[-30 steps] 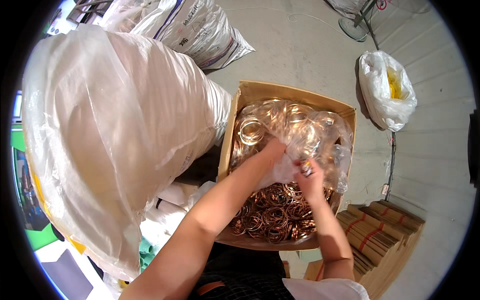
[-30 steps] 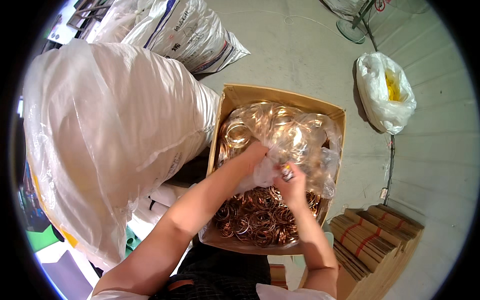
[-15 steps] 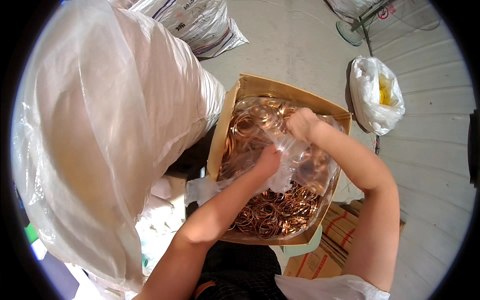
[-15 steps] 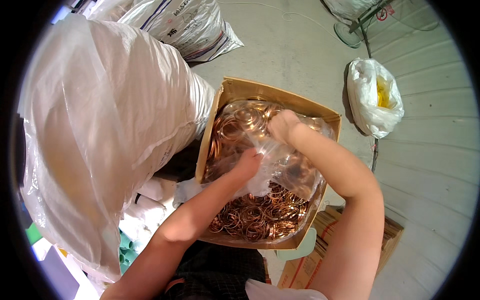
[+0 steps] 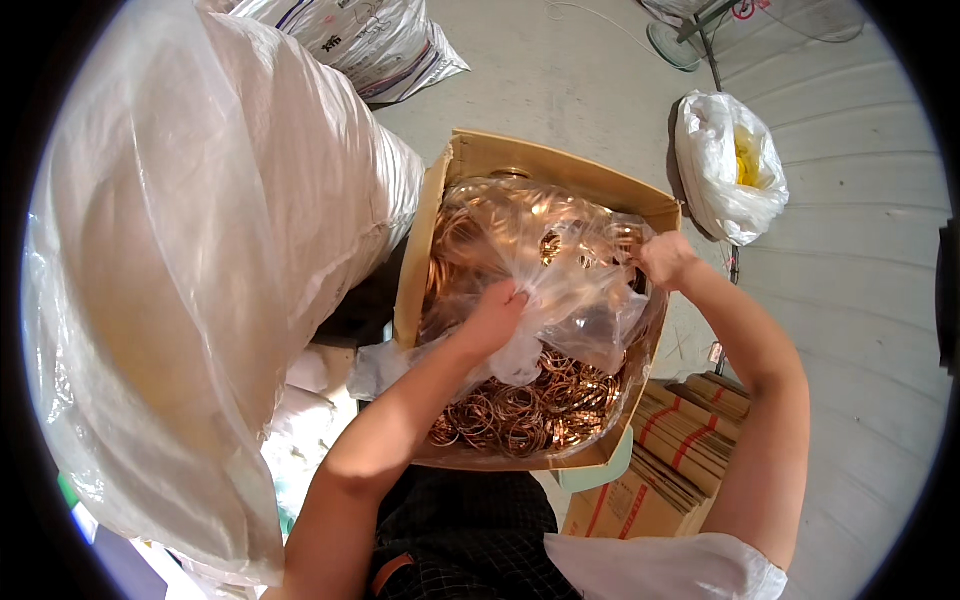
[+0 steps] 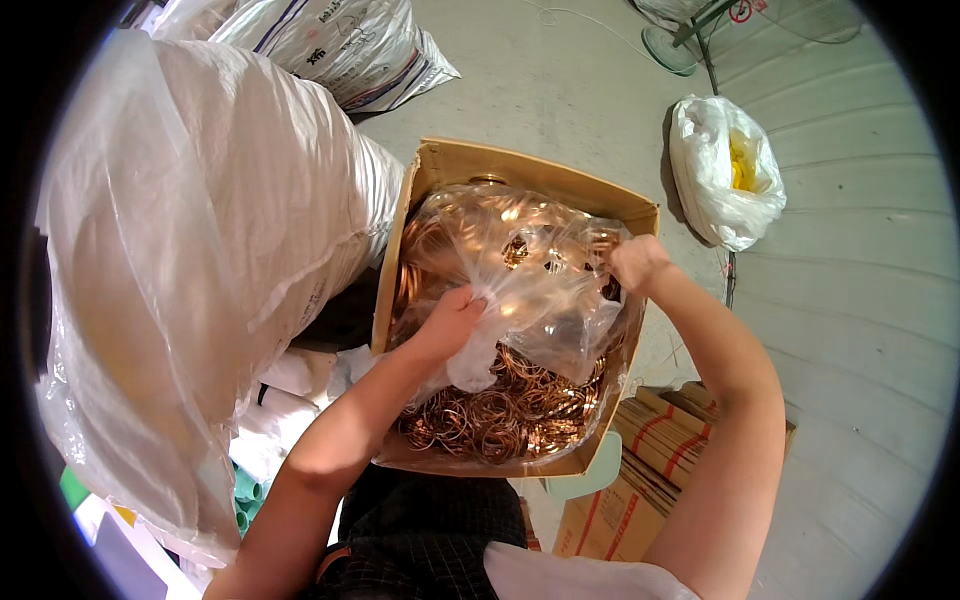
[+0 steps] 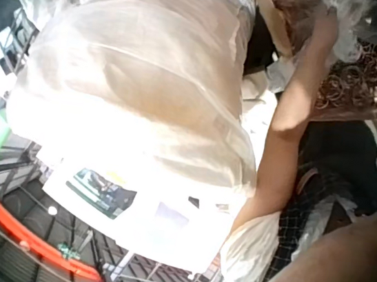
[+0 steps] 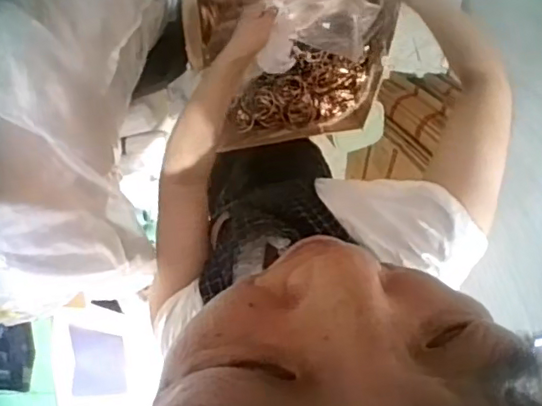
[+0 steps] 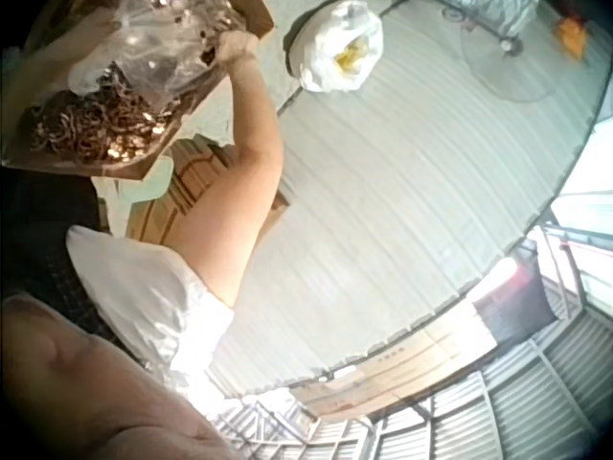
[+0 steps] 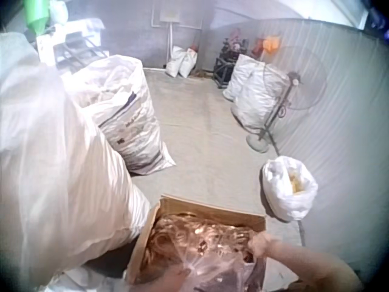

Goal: The person assembles light green kettles by inserting copper coils into the bodies and screwing on yellow lids. The person works at a table in a warehouse, handling the kettle bodies, coils, and lids one at a time.

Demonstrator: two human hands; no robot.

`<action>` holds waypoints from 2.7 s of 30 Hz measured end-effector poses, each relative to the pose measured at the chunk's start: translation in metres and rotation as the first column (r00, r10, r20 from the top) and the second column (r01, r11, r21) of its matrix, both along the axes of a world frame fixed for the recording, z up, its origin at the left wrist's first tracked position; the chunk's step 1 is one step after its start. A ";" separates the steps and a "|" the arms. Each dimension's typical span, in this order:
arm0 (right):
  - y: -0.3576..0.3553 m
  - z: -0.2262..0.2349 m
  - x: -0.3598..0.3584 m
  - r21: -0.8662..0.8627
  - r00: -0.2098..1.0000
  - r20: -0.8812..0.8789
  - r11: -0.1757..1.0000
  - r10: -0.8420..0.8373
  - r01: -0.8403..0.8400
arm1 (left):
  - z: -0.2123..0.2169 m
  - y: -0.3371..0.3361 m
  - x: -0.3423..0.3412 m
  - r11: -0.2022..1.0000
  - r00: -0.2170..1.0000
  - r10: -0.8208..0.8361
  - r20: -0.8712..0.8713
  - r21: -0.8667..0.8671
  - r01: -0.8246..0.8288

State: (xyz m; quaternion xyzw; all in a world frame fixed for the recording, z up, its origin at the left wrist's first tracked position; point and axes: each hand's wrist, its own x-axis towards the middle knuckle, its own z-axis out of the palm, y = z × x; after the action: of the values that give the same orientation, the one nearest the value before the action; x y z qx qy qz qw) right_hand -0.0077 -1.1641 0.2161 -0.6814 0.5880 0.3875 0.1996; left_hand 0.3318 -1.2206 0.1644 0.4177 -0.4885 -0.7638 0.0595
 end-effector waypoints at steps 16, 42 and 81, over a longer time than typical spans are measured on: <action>0.072 0.030 -0.025 -0.123 0.982 -0.057 0.977 -0.180 0.172 | 0.037 -0.036 0.048 0.986 0.988 -0.147 -0.054 -0.090 0.142; 0.043 -0.049 0.165 0.411 -0.527 0.792 -0.371 -0.308 0.833 | 0.045 -0.001 0.087 0.902 0.953 -0.298 0.062 -0.308 0.302; 0.177 0.019 0.266 0.373 -0.394 0.918 -0.257 -0.033 0.891 | 0.039 0.077 -0.071 0.921 0.923 -0.327 -0.200 -0.287 0.264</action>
State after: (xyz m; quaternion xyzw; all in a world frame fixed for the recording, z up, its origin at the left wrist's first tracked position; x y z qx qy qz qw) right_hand 0.2580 -0.9870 0.2352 -0.1231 0.7241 -0.5923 0.3312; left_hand 0.2610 -1.1435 0.2033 0.2301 -0.6293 -0.7403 0.0555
